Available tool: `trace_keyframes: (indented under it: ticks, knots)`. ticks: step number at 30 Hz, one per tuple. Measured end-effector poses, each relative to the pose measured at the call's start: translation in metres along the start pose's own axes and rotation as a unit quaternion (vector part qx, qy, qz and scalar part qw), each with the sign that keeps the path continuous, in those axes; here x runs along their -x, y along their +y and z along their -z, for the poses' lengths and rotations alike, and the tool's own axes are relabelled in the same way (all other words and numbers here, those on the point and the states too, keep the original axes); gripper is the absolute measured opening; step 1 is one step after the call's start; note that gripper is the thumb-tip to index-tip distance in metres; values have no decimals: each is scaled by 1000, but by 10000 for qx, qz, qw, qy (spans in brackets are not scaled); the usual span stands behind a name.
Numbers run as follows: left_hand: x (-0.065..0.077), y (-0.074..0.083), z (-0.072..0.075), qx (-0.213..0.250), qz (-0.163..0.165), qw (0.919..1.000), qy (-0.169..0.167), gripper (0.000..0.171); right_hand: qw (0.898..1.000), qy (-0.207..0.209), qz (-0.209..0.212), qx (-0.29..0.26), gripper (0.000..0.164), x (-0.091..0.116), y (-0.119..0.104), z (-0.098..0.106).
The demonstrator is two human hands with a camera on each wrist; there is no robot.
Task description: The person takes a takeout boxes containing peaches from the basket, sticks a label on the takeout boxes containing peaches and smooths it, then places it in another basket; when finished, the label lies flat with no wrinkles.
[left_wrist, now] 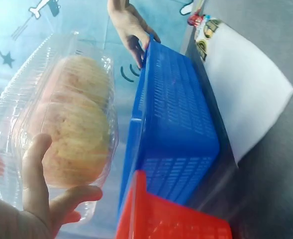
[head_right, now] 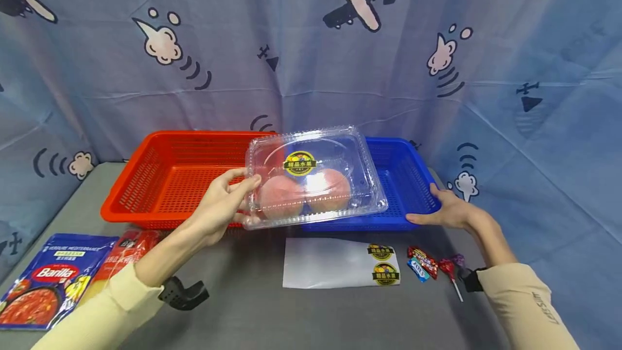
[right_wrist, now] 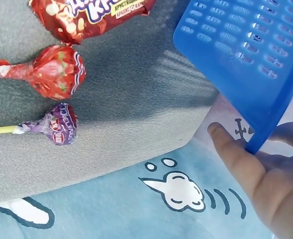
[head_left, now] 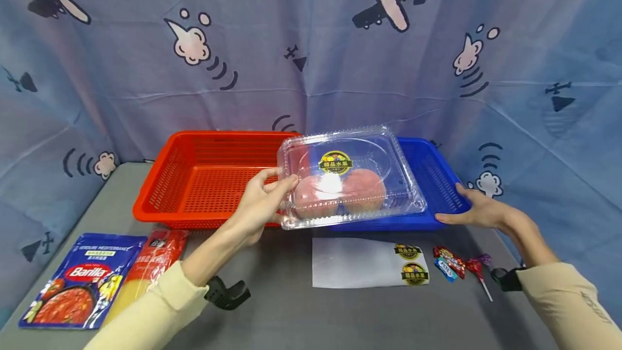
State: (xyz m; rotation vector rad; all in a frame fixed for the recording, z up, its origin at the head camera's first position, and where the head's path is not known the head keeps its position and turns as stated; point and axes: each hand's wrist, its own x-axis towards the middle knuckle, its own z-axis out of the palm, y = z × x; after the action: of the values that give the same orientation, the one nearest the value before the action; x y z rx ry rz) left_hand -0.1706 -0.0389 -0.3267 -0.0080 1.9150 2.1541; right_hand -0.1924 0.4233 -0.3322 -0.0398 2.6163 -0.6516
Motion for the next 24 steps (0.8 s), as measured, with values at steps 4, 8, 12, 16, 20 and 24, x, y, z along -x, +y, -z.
trace_keyframes:
  ticks: [4,8,12,16,20,24]
  knots:
    - [-27,1,-20,155,-62,9999,5,56,9999,-4,-46,97,122,-2,0,1]
    - [-49,0,-39,100,-96,9999,50,59,9998,17,-83,187,122,-2,0,1]
    - [-65,-1,-56,-148,-56,9998,137,66,9999,-15,-88,115,122,-1,-2,0]
    - [-73,-2,-73,-628,-177,9971,397,66,9999,-26,-110,36,122,0,-3,0]
    - [-76,-5,-91,-1495,-422,9848,772,62,10000,15,-77,-26,122,1,-2,0]
    - [-78,-14,-105,-1976,-487,9746,929,58,9999,-1,-26,-113,122,2,0,0]
